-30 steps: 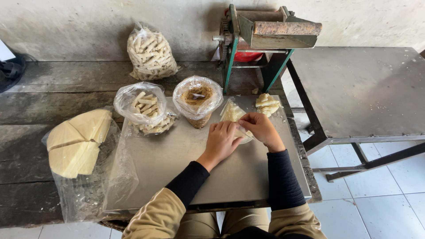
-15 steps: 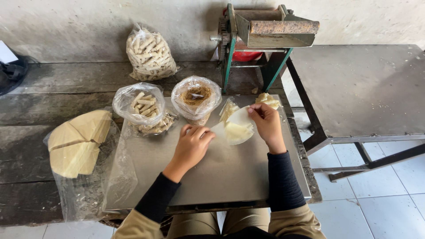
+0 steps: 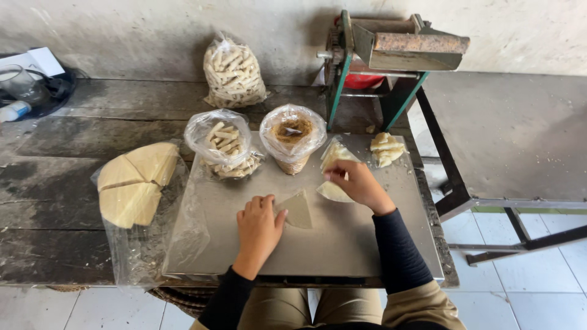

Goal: The person assembles small food items by placing a granular filling onto thin triangular wrappers and folding them into sealed packets. The person repeatedly scoops filling from a plastic bag and folds each wrapper individually on a metal table.

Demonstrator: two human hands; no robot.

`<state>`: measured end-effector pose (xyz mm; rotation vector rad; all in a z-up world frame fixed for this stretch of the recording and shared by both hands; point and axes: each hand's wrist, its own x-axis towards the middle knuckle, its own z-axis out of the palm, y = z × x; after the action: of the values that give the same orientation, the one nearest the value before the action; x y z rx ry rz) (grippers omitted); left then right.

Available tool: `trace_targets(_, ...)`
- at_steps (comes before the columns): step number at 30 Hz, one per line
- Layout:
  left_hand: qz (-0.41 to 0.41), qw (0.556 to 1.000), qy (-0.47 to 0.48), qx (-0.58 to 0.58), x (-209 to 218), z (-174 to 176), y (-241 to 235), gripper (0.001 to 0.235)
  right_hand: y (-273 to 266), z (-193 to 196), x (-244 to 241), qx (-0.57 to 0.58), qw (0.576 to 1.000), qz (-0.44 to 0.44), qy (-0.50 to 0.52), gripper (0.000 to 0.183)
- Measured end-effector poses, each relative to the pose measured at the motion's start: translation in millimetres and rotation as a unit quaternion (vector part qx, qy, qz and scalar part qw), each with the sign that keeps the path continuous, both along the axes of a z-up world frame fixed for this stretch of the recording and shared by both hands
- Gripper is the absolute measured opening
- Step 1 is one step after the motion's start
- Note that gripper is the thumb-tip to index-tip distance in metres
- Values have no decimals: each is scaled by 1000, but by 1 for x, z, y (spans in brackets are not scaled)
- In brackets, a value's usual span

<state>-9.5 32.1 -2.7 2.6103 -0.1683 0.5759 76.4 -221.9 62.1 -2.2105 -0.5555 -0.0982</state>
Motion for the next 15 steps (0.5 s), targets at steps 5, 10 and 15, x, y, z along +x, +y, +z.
trace_targets(5,-1,999,37,-10,2,-8,-13,21,35,7,55,-52,967,-90,-233,14)
trace_targets(10,-32,985,68,-152,1,-12,-21,29,77,-4,133,-209,937,-33,-276,28)
trace_targets(15,-38,968,40,-245,-4,-9,-19,17,97,-25,176,-471,854,-45,-219,5)
